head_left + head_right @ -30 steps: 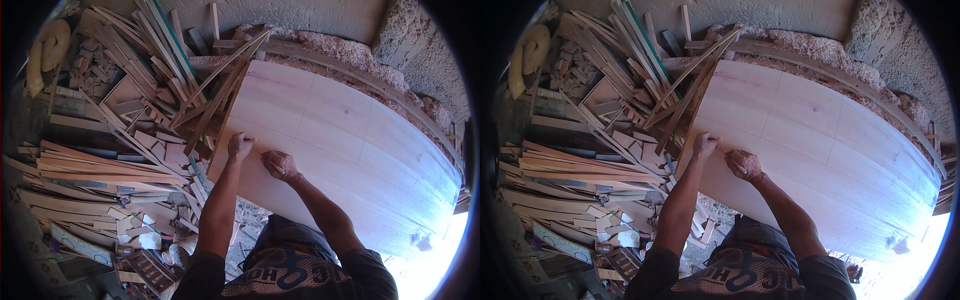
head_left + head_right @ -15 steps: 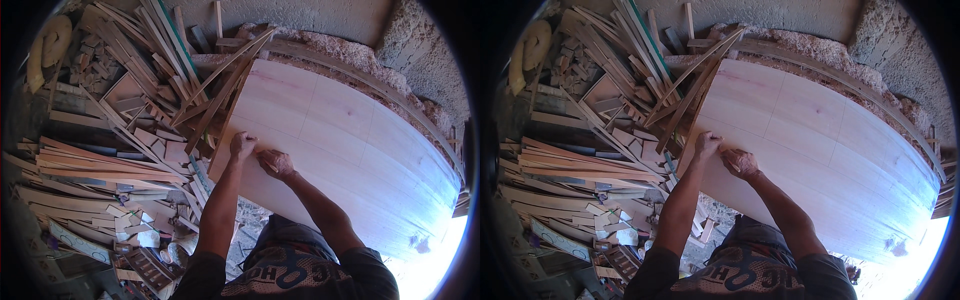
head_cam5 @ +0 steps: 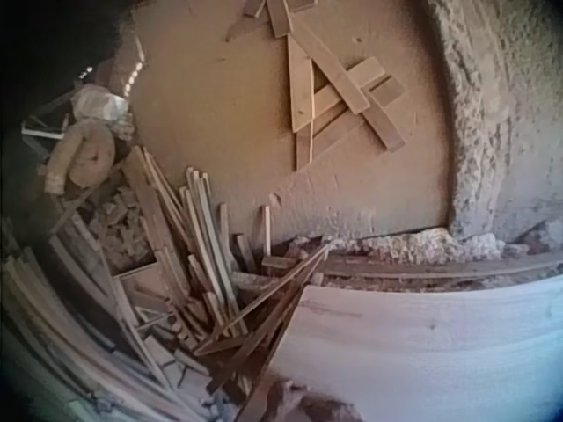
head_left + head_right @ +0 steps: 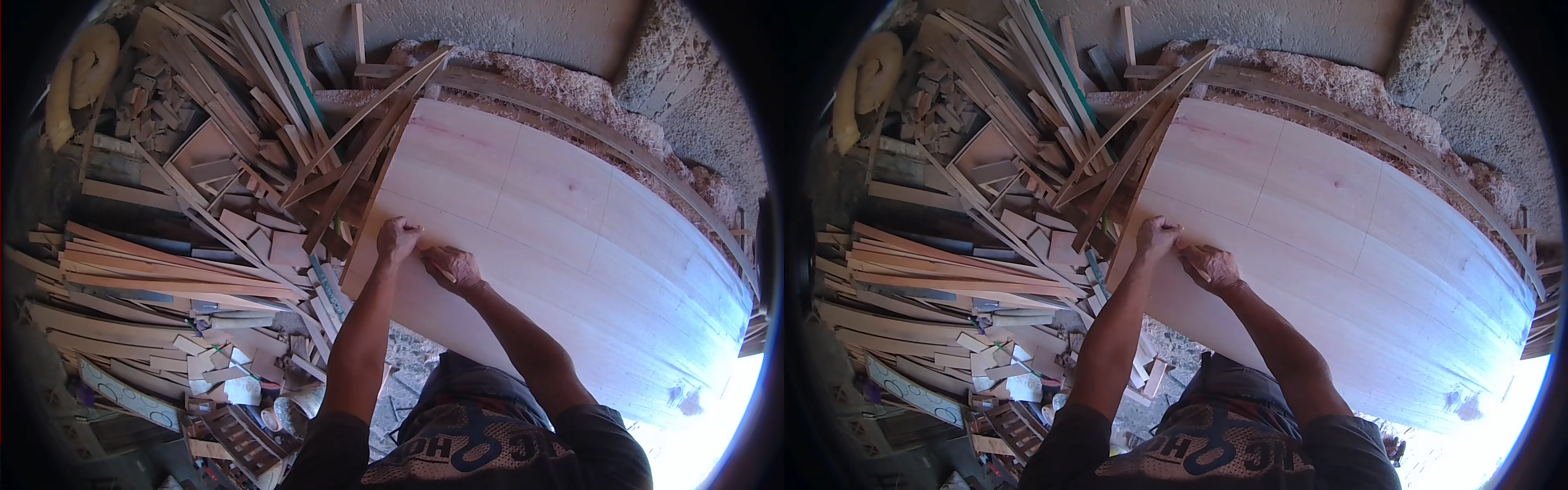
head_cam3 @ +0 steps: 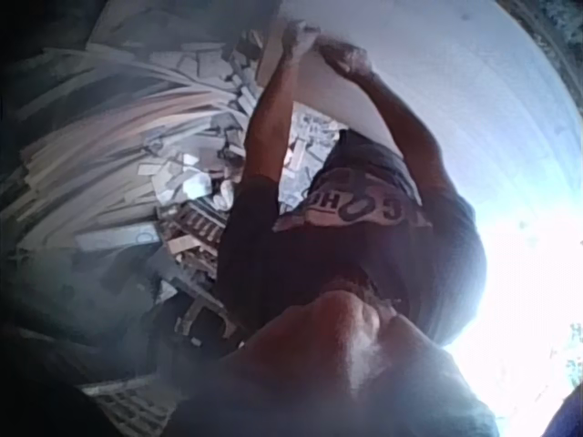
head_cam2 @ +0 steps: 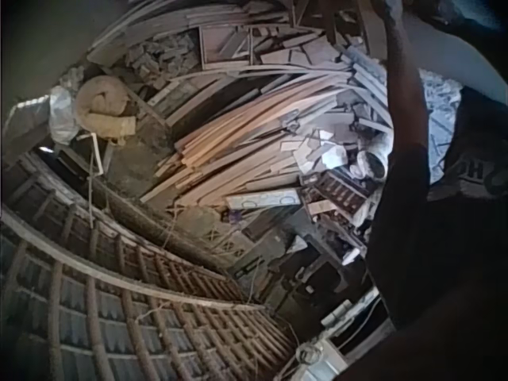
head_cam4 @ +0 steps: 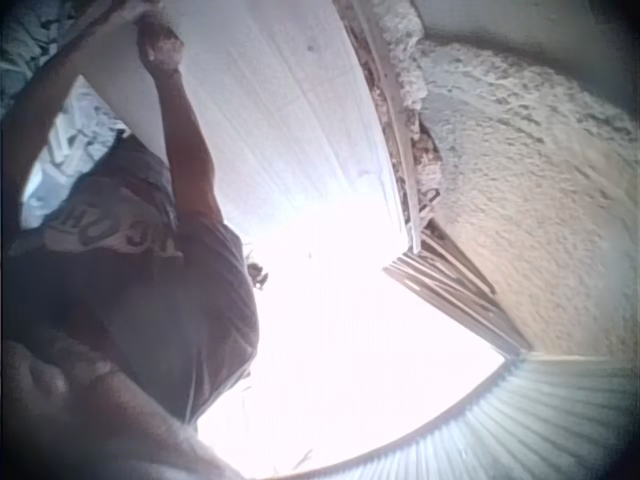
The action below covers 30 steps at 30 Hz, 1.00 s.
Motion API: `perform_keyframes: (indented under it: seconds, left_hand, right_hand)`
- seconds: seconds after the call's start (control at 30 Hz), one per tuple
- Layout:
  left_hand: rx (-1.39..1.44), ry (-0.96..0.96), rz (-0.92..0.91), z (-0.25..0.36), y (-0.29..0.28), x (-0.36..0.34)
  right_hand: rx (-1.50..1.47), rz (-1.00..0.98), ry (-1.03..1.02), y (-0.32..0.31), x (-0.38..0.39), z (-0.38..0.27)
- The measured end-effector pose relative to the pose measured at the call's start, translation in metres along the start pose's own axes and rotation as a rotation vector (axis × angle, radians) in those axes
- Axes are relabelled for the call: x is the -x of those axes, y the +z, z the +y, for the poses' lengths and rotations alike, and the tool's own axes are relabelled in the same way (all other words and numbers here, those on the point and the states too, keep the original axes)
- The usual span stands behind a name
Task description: The person marks measurements on a large wooden board with a pencil, uses a hammer to fix a wooden guide rail onto the board, and then uses a handheld router to cut along the edge of the guide.
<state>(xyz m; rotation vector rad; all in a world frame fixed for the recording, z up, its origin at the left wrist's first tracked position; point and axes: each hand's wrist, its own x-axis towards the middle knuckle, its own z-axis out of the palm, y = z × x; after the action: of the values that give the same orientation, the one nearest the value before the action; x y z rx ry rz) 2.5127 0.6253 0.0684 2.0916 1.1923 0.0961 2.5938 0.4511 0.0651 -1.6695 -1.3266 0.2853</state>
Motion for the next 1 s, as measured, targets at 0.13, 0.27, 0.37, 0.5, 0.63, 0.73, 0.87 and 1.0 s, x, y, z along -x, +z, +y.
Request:
perform_keyframes:
  seconds: [0.13,0.27,0.37,0.5,0.63,0.73,0.87,1.0]
  left_hand:
    - [-0.045,0.019,0.021,0.002,0.000,0.001]
    - [0.022,0.024,0.029,-0.005,0.000,-0.003]
    - [0.056,0.046,0.083,-0.008,0.000,-0.012]
    - [0.118,0.015,0.065,-0.003,-0.004,-0.031]
    - [0.082,0.052,0.136,-0.016,-0.007,-0.052]
    - [0.080,0.091,0.142,-0.018,-0.010,-0.058]
    - [0.102,0.123,0.131,0.001,-0.010,-0.054]
    - [0.122,0.124,0.120,-0.009,-0.012,-0.059]
  right_hand:
    - [0.002,-0.023,0.012,0.000,0.002,0.003]
    - [-0.033,0.059,-0.043,0.000,0.001,0.004]
    - [-0.061,0.052,-0.021,0.002,0.003,0.009]
    - [-0.104,0.097,-0.004,0.003,0.005,0.014]
    - [-0.132,0.101,0.007,0.005,0.001,0.009]
    - [-0.124,0.099,0.005,0.004,0.001,0.010]
    - [-0.104,0.104,0.039,-0.001,0.004,0.013]
    - [-0.121,0.094,0.028,0.000,0.001,0.010]
